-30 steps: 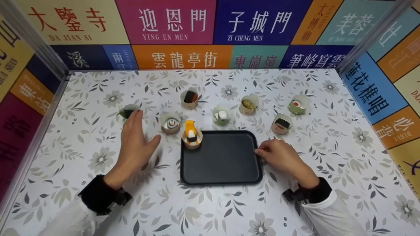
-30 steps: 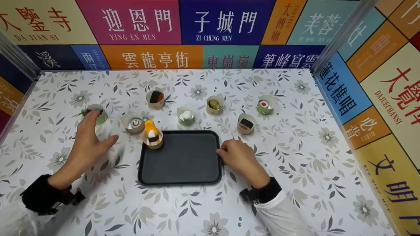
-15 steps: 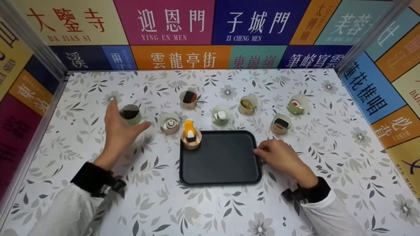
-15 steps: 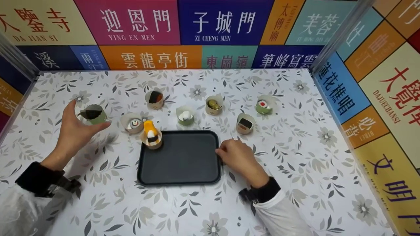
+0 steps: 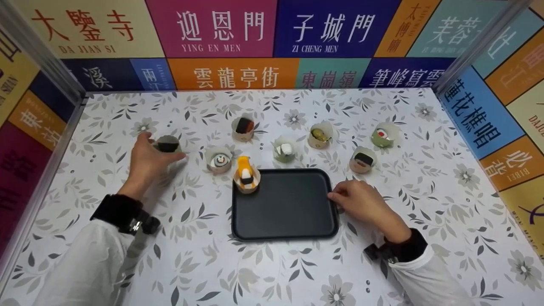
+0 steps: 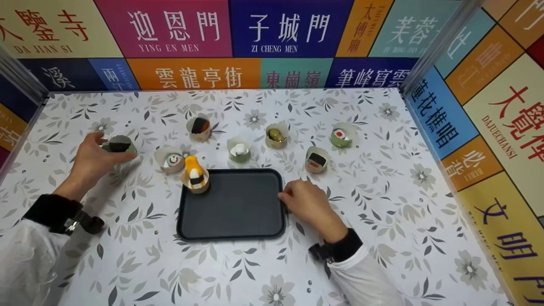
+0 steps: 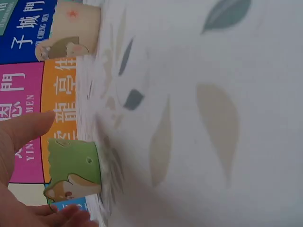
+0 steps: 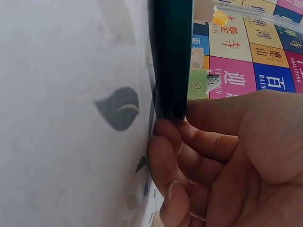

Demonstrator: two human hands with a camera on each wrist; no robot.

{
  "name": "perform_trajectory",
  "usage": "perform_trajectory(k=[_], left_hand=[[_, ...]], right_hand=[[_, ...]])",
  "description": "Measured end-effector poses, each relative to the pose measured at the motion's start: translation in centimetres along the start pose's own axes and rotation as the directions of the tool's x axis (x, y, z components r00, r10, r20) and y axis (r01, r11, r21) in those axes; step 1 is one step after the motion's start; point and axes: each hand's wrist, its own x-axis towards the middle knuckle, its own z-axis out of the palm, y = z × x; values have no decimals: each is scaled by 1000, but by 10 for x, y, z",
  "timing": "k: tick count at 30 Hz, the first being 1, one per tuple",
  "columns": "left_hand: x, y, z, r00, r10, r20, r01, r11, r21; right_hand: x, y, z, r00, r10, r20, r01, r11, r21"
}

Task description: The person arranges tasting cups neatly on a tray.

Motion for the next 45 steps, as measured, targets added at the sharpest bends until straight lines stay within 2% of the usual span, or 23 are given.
perform_trajectory(k=[6,11,22,27,36,40,45], left_hand=[[8,-3,-2,1000,-16,8,15,991,135],[10,-5,-1,1000,-8,11,6,979,203],[12,-6,3,997,72,26,-77,954,291],[11,-5,4,995,93,40,-100,954,283],[9,-6,1,995,90,47,-98,974,203],[7,0,-2,995,92,36,-98,978,182],[1,14,-5,992,121,36,-125,976,176]], right_hand=[[0,0,1,1000,2,5,-2,1000,13],[0,0,1,1000,-12,-3,12,1000,16],[-1,1,0,1000,-7,2,7,1000,22],[0,2,0,1000,-13,2,13,1000,26],[0,1,2,1000,-14,0,14,1000,10],[0,2,2,1000,-18,-1,18,1000,4],[0,1,1,1000,-11,0,11,1000,4]])
